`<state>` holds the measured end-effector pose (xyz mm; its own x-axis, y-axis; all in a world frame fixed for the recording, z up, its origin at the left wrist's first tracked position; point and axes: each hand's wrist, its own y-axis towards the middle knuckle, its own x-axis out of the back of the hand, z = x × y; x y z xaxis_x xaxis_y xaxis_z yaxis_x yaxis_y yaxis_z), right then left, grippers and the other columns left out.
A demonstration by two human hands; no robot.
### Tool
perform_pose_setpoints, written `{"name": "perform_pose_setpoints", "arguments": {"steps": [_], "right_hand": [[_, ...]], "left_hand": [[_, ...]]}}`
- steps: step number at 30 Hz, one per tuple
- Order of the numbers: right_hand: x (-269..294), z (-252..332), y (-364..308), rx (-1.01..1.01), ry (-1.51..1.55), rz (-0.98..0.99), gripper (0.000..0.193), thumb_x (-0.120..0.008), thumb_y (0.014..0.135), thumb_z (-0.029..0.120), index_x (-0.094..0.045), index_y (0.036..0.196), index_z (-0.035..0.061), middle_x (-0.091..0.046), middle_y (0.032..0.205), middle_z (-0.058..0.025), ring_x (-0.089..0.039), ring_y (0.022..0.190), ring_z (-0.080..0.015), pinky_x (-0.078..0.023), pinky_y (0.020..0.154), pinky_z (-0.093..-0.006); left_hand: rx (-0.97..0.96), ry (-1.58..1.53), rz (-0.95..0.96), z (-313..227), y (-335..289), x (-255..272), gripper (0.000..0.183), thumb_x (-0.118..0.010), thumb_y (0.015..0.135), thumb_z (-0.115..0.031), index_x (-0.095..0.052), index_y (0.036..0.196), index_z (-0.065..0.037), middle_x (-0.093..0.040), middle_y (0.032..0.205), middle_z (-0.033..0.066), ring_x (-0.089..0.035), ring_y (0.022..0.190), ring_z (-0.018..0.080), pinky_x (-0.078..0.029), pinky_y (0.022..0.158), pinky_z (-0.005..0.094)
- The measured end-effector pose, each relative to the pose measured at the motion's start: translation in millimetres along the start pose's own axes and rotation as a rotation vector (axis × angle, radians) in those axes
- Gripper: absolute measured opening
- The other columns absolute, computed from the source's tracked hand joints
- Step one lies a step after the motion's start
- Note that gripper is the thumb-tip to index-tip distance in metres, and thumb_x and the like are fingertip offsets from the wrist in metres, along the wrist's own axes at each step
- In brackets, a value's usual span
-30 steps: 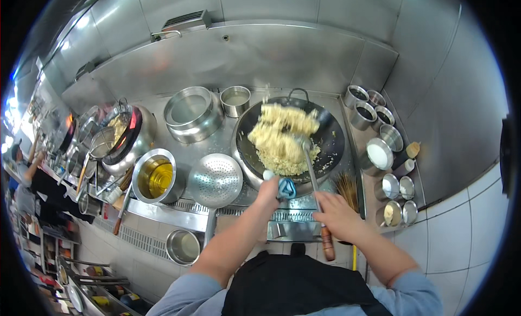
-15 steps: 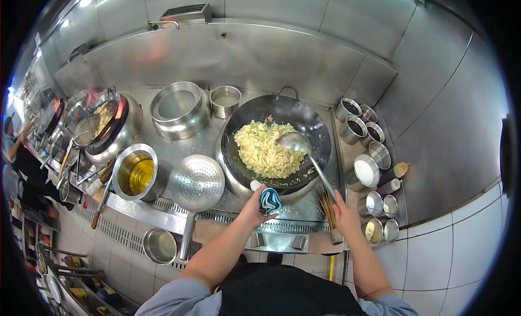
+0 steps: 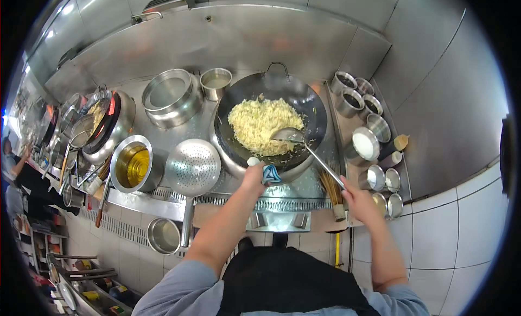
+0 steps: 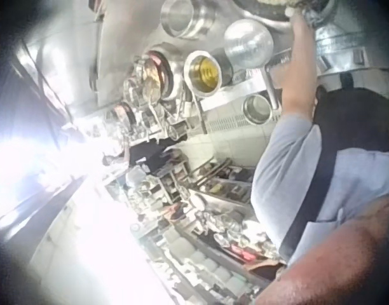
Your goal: The person cooks fried rice by adding rice into a wok with eggs, stir-frying with a ladle, adding chopped cabbage and liquid seasoning from a bottle, and tossing the mixture.
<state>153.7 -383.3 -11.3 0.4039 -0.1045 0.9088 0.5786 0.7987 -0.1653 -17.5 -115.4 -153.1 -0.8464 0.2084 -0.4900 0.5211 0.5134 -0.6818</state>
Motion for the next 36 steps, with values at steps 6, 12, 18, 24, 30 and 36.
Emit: {"name": "perform_pose_setpoints", "arguments": {"steps": [6, 12, 18, 24, 30, 36], "right_hand": [[29.9, 13.2, -27.4, 0.130, -0.066, 0.226, 0.042, -0.052, 0.096, 0.027, -0.048, 0.138, 0.0268, -0.068, 0.091, -0.0156, -0.066, 0.081, -0.0324, -0.051, 0.070, -0.0450], [-40.2, 42.5, 47.6, 0.136, -0.265, -0.096, 0.044, -0.049, 0.098, 0.030, -0.044, 0.140, 0.0213, -0.065, 0.081, -0.0179, -0.064, 0.073, -0.0376, -0.050, 0.065, -0.0494], [18.7, 61.5, -3.7, 0.139, -0.258, -0.091, 0.043, -0.049, 0.097, 0.030, -0.046, 0.139, 0.0235, -0.065, 0.077, -0.0150, -0.063, 0.067, -0.0344, -0.050, 0.061, -0.0466], [68.7, 35.4, -18.8, 0.109, -0.188, 0.157, 0.039, -0.052, 0.096, 0.028, -0.052, 0.135, 0.0282, -0.066, 0.081, -0.0144, -0.064, 0.073, -0.0351, -0.049, 0.064, -0.0456], [-34.8, 39.9, 38.5, 0.063, -0.234, -0.133, 0.042, -0.052, 0.096, 0.031, -0.049, 0.137, 0.0260, -0.064, 0.079, -0.0157, -0.063, 0.073, -0.0363, -0.049, 0.064, -0.0479], [-42.4, 7.4, 4.9, 0.219, 0.513, -0.297, 0.053, -0.055, 0.095, 0.017, -0.038, 0.146, 0.0168, -0.064, 0.087, -0.0108, -0.062, 0.071, -0.0195, -0.049, 0.062, -0.0361]], "left_hand": [[0.042, -0.074, -0.152, 17.4, -95.7, -24.8, 0.011, -0.051, 0.095, -0.020, -0.056, 0.098, -0.011, -0.063, 0.079, 0.0052, -0.065, 0.067, 0.0224, -0.051, 0.053, 0.0415], [-0.220, 0.093, -0.049, 79.1, -27.2, 36.8, 0.015, -0.050, 0.092, -0.016, -0.054, 0.101, -0.004, -0.062, 0.082, 0.0103, -0.065, 0.066, 0.0238, -0.055, 0.055, 0.0398], [-0.044, 0.014, 0.011, 52.7, -60.1, 29.7, 0.015, -0.048, 0.096, -0.018, -0.055, 0.104, -0.007, -0.065, 0.079, 0.0080, -0.065, 0.066, 0.0221, -0.049, 0.051, 0.0371], [0.053, 0.001, -0.055, -11.1, -127.7, -41.8, 0.016, -0.049, 0.092, -0.024, -0.056, 0.088, -0.010, -0.061, 0.074, 0.0045, -0.059, 0.060, 0.0192, -0.038, 0.046, 0.0336], [-0.259, 0.157, -0.051, 61.5, -41.5, 29.0, 0.015, -0.049, 0.092, -0.014, -0.054, 0.103, -0.006, -0.063, 0.087, 0.0064, -0.065, 0.070, 0.0211, -0.052, 0.054, 0.0384], [-0.115, 0.020, -0.088, 37.5, -46.2, 0.4, 0.018, -0.046, 0.093, -0.013, -0.054, 0.106, -0.003, -0.065, 0.092, 0.0109, -0.067, 0.079, 0.0251, -0.056, 0.063, 0.0424]]}}
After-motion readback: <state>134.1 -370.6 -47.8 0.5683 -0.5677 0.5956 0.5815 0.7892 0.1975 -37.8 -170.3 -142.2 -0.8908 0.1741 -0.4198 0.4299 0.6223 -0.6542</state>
